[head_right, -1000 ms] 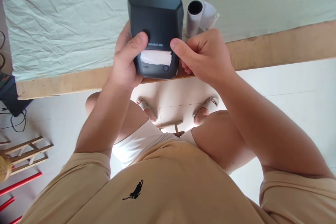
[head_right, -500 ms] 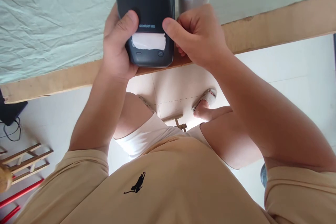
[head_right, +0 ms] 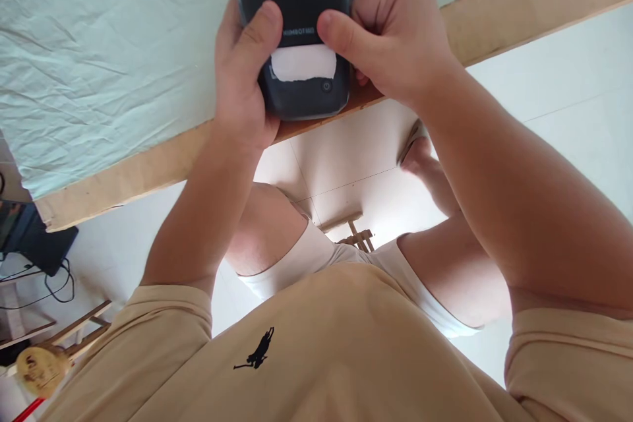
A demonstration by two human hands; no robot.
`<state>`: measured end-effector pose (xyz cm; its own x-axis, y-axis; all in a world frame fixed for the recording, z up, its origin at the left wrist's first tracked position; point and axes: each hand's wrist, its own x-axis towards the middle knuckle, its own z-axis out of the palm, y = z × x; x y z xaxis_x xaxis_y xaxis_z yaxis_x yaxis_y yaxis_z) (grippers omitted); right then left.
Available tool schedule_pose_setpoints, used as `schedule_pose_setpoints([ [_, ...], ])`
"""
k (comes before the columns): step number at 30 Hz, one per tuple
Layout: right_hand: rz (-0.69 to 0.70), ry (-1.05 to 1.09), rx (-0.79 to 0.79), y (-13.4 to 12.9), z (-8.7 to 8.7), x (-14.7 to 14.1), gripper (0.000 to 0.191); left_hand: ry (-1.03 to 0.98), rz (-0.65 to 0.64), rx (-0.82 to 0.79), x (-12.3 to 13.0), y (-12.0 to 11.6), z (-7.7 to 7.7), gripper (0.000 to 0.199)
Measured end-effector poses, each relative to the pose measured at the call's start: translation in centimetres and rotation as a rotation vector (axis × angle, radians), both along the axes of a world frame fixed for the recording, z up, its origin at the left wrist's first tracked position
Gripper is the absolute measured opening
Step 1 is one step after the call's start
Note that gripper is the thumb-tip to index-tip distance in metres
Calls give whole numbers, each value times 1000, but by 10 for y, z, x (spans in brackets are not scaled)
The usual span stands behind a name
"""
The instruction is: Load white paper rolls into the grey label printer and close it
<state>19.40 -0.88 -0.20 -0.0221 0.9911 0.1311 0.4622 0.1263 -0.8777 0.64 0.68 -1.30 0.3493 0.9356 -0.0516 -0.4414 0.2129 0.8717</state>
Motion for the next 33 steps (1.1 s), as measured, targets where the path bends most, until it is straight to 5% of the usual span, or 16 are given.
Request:
schedule_pose_setpoints([
  [4,-17,-40,6,-1,-2,2,60,51,113,3,5,-10,5,5],
  [12,-26,-48,12,-3,5,-2,62,93,116,-42,8,-11,7,16],
  [18,-116,-87,-139,-2,22,-17,60,69,9,11,-4,-8,7,23],
  [24,-153,-79,-300,-6,34,-34,59,106,100,-28,-19,-12,17,20],
  [27,-80,-11,-307,-10,28,-41,58,129,-4,1,-38,-8,16,26],
  [33,77,42,-127,-5,4,-41,70,130,5,-117,-51,-12,14,8],
])
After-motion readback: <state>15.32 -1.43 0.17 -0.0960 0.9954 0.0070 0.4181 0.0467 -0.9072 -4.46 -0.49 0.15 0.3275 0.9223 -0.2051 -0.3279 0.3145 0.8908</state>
